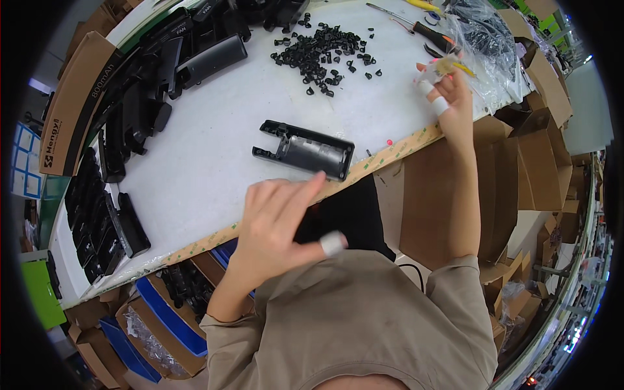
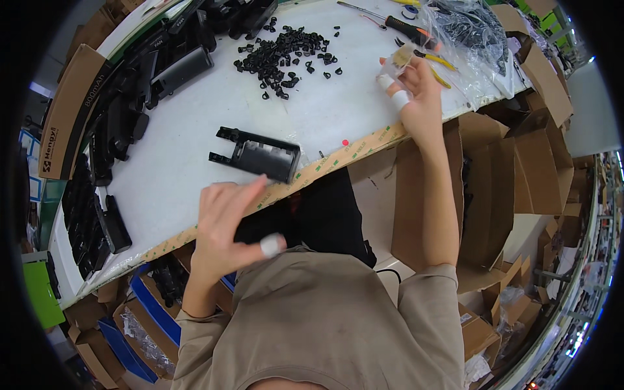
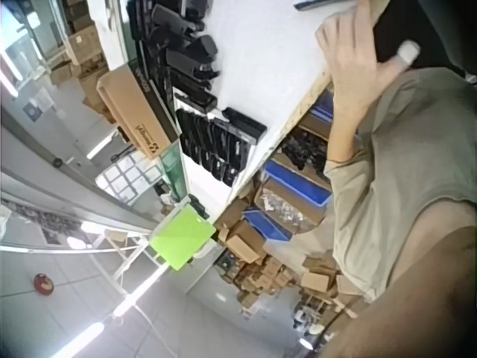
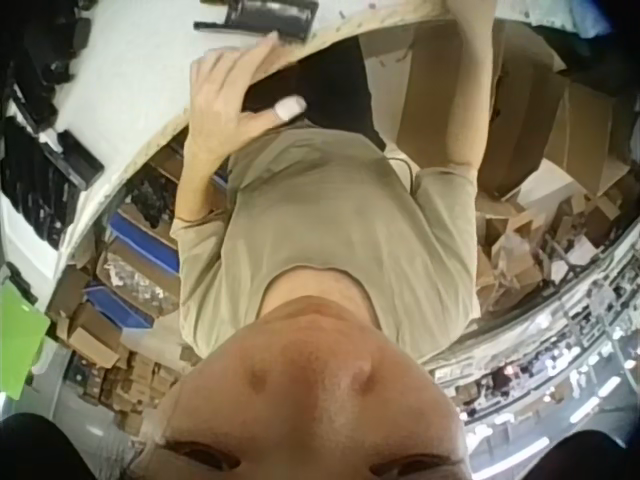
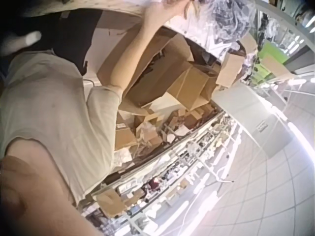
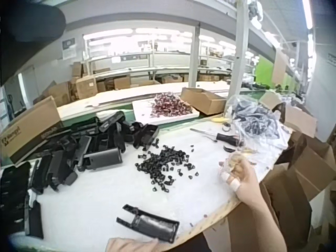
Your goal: The person assembles small plastic electronic housings by applying adhesive from a bottle and inserting small plastic parts into them by hand.
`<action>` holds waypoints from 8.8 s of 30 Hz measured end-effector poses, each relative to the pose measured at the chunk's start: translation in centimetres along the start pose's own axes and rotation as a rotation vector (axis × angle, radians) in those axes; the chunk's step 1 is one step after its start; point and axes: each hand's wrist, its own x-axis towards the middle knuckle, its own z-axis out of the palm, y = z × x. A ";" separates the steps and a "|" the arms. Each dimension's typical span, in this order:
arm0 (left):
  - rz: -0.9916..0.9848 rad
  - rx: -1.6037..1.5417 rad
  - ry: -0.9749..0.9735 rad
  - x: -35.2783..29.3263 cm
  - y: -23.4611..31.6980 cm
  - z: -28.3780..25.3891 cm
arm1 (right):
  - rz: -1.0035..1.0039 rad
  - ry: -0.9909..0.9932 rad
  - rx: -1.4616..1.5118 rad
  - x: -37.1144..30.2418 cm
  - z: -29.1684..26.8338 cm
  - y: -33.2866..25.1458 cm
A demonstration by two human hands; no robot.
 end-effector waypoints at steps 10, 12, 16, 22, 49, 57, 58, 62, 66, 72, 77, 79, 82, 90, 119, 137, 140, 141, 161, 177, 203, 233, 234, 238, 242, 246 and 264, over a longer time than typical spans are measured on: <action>-0.236 0.250 0.146 0.1 -3.6 -0.7 | -0.037 0.051 -0.373 0.0 -0.1 1.4; -0.239 0.253 0.159 0.2 -3.4 -0.7 | -0.048 0.114 -0.425 -0.2 0.1 1.2; -0.234 0.260 0.177 0.2 -3.1 -0.7 | -0.084 0.138 -0.445 -0.4 0.3 1.1; -0.205 0.245 0.188 -0.2 -3.0 -0.6 | -0.340 0.457 -0.647 -2.1 1.8 -1.4; -0.191 0.145 0.188 -0.5 -3.6 -0.7 | 0.167 -0.815 -0.532 4.0 7.3 -4.6; -0.205 0.142 0.192 -0.6 -3.7 -0.7 | 0.199 -0.664 -0.577 2.8 8.3 -6.0; -0.210 0.147 0.185 -0.6 -3.6 -0.6 | 0.158 -0.657 -0.600 2.2 8.2 -6.2; -0.208 0.136 0.175 -0.5 -3.5 -0.7 | -0.109 -0.617 -0.677 1.8 8.1 -5.2; -0.065 0.305 0.186 -0.5 -3.2 -0.2 | -0.112 -0.604 -0.761 2.0 8.2 -5.4; 0.020 0.381 0.141 -0.8 -3.3 -0.1 | -0.110 -0.465 -0.541 0.0 8.2 -9.3; 0.073 0.379 0.154 -0.8 -3.6 0.1 | -0.493 -0.589 -0.426 -5.0 11.9 -8.7; 0.081 0.388 0.149 -0.8 -3.6 0.2 | -0.470 -0.622 -0.495 -5.4 12.4 -8.5; 0.096 0.405 0.147 -0.8 -3.6 0.2 | -0.455 -0.695 -0.631 -5.6 12.5 -9.0; 0.108 0.408 0.152 -0.9 -3.5 0.2 | -0.377 -0.945 -0.707 -5.0 10.4 -9.5; 0.104 0.436 0.182 -0.9 -3.5 0.5 | 0.215 -0.048 1.164 -4.6 3.3 0.2; 0.172 0.491 0.207 -1.1 -3.6 0.7 | -0.279 -0.092 0.236 -6.8 10.4 -4.1; 0.172 0.485 0.191 -1.1 -3.6 0.7 | -0.251 -0.075 0.286 -6.6 10.8 -4.5; 0.171 0.485 0.192 -1.1 -3.6 0.7 | -0.251 -0.076 0.286 -6.5 10.8 -4.5; 0.179 0.475 0.199 -1.1 -3.7 0.7 | -0.321 -0.127 0.144 -5.5 10.6 -4.8; -0.050 0.224 0.200 -0.1 -3.2 0.0 | 0.034 0.388 0.919 -4.3 1.9 -0.9; -0.610 -0.486 0.232 -0.5 -4.7 -1.2 | 0.032 0.056 0.500 -0.6 0.9 -0.9; -0.713 -0.903 0.188 0.4 -4.9 -2.5 | 0.002 -0.013 0.049 -0.1 0.7 -0.7; -0.714 -0.897 0.189 0.4 -4.8 -2.6 | 0.001 -0.014 0.054 0.1 0.4 -0.3; -0.721 -0.914 0.170 0.6 -5.1 -2.8 | -0.077 -0.023 -0.171 0.3 0.2 1.0; -0.720 -0.933 0.156 0.5 -5.1 -3.0 | -0.084 0.026 -0.377 -0.1 0.7 1.3; -0.730 -0.939 0.150 0.6 -5.1 -3.0 | -0.083 0.021 -0.532 -0.4 1.3 0.6; -0.741 -0.899 0.154 0.7 -5.0 -3.6 | -0.064 0.096 -0.601 -0.5 1.9 0.6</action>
